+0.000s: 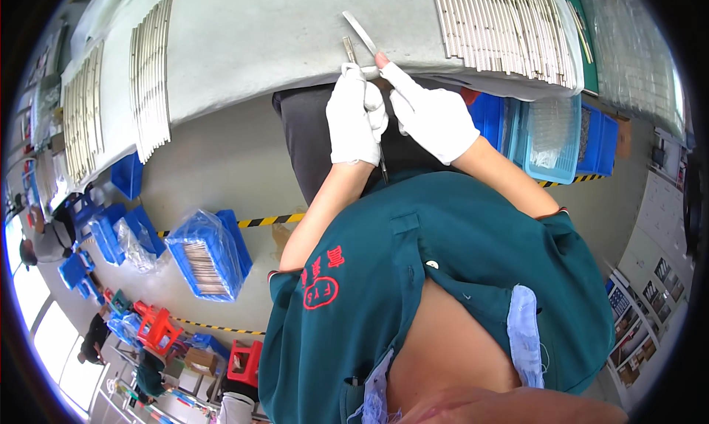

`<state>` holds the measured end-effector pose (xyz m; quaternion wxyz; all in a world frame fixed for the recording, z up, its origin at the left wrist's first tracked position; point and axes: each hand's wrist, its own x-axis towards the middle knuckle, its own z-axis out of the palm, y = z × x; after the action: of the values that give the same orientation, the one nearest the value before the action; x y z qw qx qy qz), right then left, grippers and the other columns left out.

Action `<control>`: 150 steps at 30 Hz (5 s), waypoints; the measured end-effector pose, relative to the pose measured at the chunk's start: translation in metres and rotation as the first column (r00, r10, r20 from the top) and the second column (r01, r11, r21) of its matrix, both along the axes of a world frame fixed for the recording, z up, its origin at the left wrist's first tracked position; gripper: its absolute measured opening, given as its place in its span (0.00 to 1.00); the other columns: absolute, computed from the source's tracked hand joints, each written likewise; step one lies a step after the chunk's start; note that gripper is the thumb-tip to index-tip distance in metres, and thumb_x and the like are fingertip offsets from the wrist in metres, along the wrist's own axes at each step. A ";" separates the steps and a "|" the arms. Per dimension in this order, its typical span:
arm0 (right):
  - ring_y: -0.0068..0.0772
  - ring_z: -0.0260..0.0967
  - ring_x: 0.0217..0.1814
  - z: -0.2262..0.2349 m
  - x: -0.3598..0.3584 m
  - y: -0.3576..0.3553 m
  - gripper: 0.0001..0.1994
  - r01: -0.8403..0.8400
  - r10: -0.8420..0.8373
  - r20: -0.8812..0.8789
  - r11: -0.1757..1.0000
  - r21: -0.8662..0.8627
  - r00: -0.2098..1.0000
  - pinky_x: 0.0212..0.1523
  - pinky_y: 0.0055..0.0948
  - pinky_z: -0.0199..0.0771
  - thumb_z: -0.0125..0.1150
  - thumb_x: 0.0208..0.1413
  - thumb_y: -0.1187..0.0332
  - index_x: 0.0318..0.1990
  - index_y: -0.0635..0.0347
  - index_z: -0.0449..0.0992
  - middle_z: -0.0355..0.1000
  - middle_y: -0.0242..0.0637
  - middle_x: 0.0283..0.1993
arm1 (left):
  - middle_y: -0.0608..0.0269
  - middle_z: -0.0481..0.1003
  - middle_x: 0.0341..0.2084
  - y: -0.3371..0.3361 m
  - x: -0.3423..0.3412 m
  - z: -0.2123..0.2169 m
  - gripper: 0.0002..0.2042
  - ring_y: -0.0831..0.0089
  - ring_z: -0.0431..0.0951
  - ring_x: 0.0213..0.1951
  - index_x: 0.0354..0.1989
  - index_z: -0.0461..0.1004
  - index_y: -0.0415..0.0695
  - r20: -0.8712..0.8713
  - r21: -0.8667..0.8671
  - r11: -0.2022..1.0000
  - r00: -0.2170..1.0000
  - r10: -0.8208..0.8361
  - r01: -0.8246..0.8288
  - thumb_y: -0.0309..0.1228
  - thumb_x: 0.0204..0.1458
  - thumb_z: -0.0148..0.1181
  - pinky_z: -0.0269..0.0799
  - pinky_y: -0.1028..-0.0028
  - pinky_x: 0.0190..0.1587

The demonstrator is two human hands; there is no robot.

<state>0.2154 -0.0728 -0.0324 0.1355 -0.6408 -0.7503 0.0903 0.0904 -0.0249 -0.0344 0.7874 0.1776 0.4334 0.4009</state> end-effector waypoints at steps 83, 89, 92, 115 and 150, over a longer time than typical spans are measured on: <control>0.36 0.60 0.11 0.041 0.028 -0.017 0.24 -0.030 0.034 0.035 0.991 -0.131 0.999 0.14 0.31 0.63 0.50 0.53 0.65 0.60 0.35 0.63 0.65 0.32 0.16 | 0.69 0.76 0.34 0.018 -0.057 0.015 0.08 0.70 0.76 0.34 0.39 0.76 0.52 -0.819 0.416 0.333 0.189 0.542 0.846 0.34 0.52 0.54 0.71 0.76 0.35; 0.32 0.58 0.09 0.044 0.032 -0.017 0.24 -0.084 0.090 0.083 0.993 -0.081 0.992 0.13 0.30 0.61 0.51 0.53 0.64 0.59 0.34 0.64 0.61 0.31 0.13 | 0.65 0.77 0.35 0.027 -0.059 0.014 0.08 0.70 0.77 0.35 0.39 0.75 0.44 -0.851 0.511 0.335 0.411 0.327 0.792 0.28 0.53 0.52 0.71 0.77 0.38; 0.31 0.58 0.09 0.052 0.029 -0.014 0.23 -0.102 0.105 0.077 0.994 -0.051 0.991 0.12 0.29 0.59 0.52 0.53 0.65 0.59 0.34 0.64 0.61 0.31 0.13 | 0.67 0.77 0.35 0.024 -0.057 0.016 0.08 0.71 0.76 0.35 0.39 0.76 0.46 -0.882 0.450 0.368 0.339 0.327 0.813 0.28 0.52 0.53 0.71 0.77 0.38; 0.28 0.57 0.09 0.036 0.030 0.000 0.23 -0.138 0.131 0.122 0.989 0.055 0.984 0.11 0.27 0.59 0.54 0.51 0.69 0.57 0.48 0.67 0.69 0.32 0.23 | 0.69 0.76 0.30 0.019 -0.054 0.017 0.07 0.70 0.76 0.29 0.37 0.76 0.53 -0.853 0.335 0.368 0.113 0.510 0.868 0.32 0.50 0.55 0.71 0.75 0.30; 0.24 0.61 0.11 0.025 0.032 -0.010 0.20 -0.138 0.127 0.252 0.990 0.028 0.959 0.12 0.25 0.61 0.55 0.48 0.73 0.51 0.50 0.72 0.73 0.24 0.35 | 0.69 0.76 0.30 0.016 -0.057 0.006 0.07 0.71 0.76 0.30 0.37 0.76 0.50 -0.820 0.432 0.338 0.209 0.532 0.836 0.33 0.49 0.57 0.72 0.75 0.30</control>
<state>0.2472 -0.0832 -0.0071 0.0482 -0.5921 -0.8044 0.0006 0.0334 -0.0090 -0.0280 0.1179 0.8419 0.4688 0.2397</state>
